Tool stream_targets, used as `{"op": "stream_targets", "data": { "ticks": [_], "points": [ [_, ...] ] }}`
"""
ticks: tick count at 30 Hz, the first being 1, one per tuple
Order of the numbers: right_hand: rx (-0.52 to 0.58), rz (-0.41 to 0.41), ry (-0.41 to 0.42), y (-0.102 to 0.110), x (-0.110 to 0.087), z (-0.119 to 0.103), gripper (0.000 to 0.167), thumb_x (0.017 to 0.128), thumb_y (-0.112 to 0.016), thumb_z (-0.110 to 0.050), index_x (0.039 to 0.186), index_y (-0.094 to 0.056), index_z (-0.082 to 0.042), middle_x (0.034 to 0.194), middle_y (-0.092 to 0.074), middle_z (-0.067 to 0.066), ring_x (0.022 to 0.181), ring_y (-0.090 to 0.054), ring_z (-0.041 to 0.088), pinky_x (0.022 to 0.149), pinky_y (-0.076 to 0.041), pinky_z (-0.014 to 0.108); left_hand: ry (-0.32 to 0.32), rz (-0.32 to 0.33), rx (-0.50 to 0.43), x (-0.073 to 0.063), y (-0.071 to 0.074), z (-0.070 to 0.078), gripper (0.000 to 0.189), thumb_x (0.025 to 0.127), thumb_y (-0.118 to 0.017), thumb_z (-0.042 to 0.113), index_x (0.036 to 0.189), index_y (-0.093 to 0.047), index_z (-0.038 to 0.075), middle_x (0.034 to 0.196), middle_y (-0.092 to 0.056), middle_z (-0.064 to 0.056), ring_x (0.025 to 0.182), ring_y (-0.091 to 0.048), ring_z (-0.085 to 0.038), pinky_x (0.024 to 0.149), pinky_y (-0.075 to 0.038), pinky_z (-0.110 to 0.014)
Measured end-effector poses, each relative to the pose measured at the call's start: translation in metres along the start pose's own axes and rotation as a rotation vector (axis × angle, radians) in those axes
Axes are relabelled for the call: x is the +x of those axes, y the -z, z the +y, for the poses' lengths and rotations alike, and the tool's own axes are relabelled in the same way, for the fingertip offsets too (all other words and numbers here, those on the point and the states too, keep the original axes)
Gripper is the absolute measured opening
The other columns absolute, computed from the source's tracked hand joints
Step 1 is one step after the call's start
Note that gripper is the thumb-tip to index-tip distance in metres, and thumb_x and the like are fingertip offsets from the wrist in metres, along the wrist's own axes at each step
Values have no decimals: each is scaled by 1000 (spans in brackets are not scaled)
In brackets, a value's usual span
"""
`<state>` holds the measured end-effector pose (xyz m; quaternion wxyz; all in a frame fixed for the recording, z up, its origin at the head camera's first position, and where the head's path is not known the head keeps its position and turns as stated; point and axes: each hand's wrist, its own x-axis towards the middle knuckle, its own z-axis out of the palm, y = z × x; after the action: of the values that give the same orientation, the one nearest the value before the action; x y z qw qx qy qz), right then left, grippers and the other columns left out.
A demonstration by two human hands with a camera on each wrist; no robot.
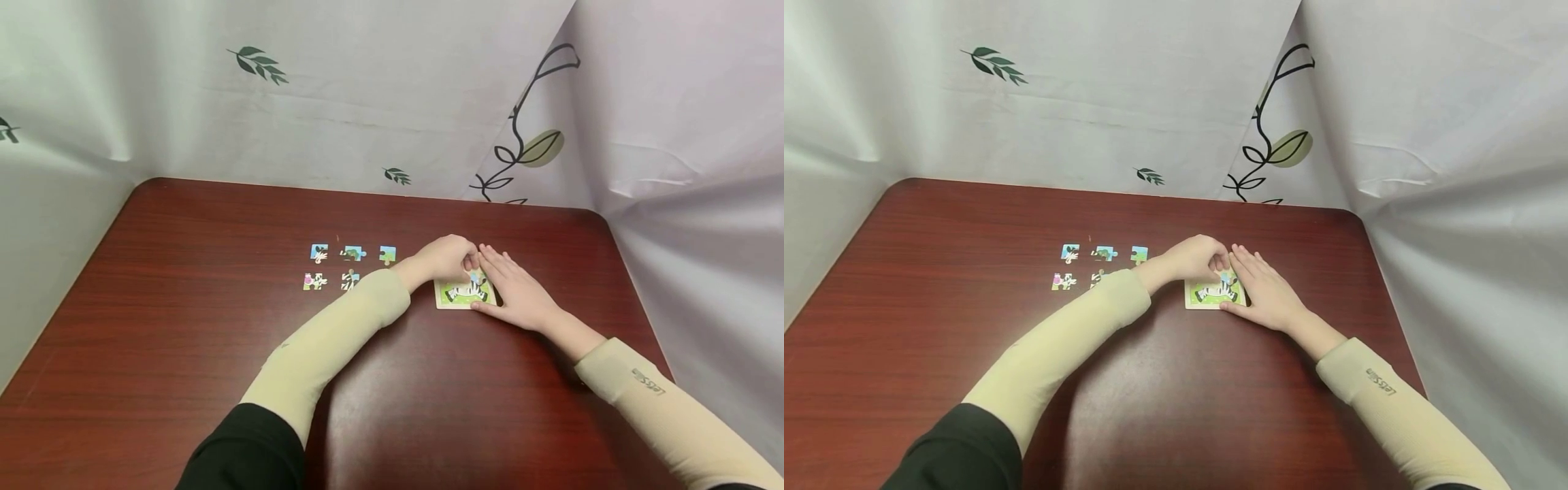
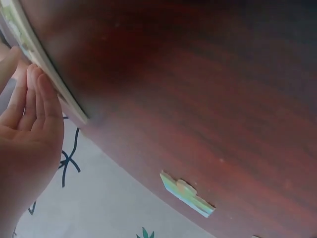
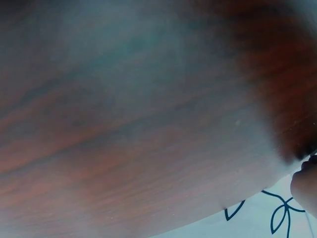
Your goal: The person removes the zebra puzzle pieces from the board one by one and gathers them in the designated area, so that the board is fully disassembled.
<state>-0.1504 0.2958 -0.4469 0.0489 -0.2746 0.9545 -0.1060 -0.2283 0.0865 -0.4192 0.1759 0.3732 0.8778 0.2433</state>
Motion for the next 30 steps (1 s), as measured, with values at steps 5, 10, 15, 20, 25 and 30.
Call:
{"op": "stream_targets", "data": {
  "ticks": [5,10,15,20,25,30],
  "points": [
    [13,9,-2,-1,0,0,101,95,-75,-49,167,-25,1,175,-24,21,164,-23,36,134,-17,54,-8,-3,9,0,-6,2,23,90,-83,15,111,-76,12,103,-73,0,96,-65,-11,87,-51,-22],
    [12,22,2,-3,0,1,102,94,-75,-50,167,-24,1,175,-25,21,164,-24,36,133,-18,55,1,-3,20,0,-9,3,22,91,-84,19,110,-77,12,103,-74,1,96,-65,-10,88,-52,-21],
    [14,25,4,-4,0,1,101,94,-74,-51,166,-26,2,175,-25,22,164,-24,36,134,-17,53,13,-3,38,2,-10,5,24,90,-86,22,110,-76,13,104,-73,2,96,-65,-9,89,-52,-22],
    [26,15,-12,-4,-1,2,103,93,-75,-51,167,-25,1,176,-22,20,164,-22,35,135,-14,50,29,-8,36,2,-10,7,27,88,-88,26,110,-76,15,104,-72,4,96,-64,-8,91,-53,-25],
    [37,27,-8,-4,-1,2,104,92,-77,-50,166,-25,1,176,-23,20,164,-23,35,135,-14,50,29,-2,32,1,-11,8,27,88,-89,24,110,-76,15,104,-72,4,96,-64,-9,90,-52,-23],
    [49,40,0,-5,-1,2,103,93,-77,-50,167,-24,-1,175,-25,20,164,-24,35,135,-15,51,28,4,33,0,-13,7,26,89,-88,24,111,-76,15,105,-72,4,98,-64,-9,91,-51,-23]
  ]
}}
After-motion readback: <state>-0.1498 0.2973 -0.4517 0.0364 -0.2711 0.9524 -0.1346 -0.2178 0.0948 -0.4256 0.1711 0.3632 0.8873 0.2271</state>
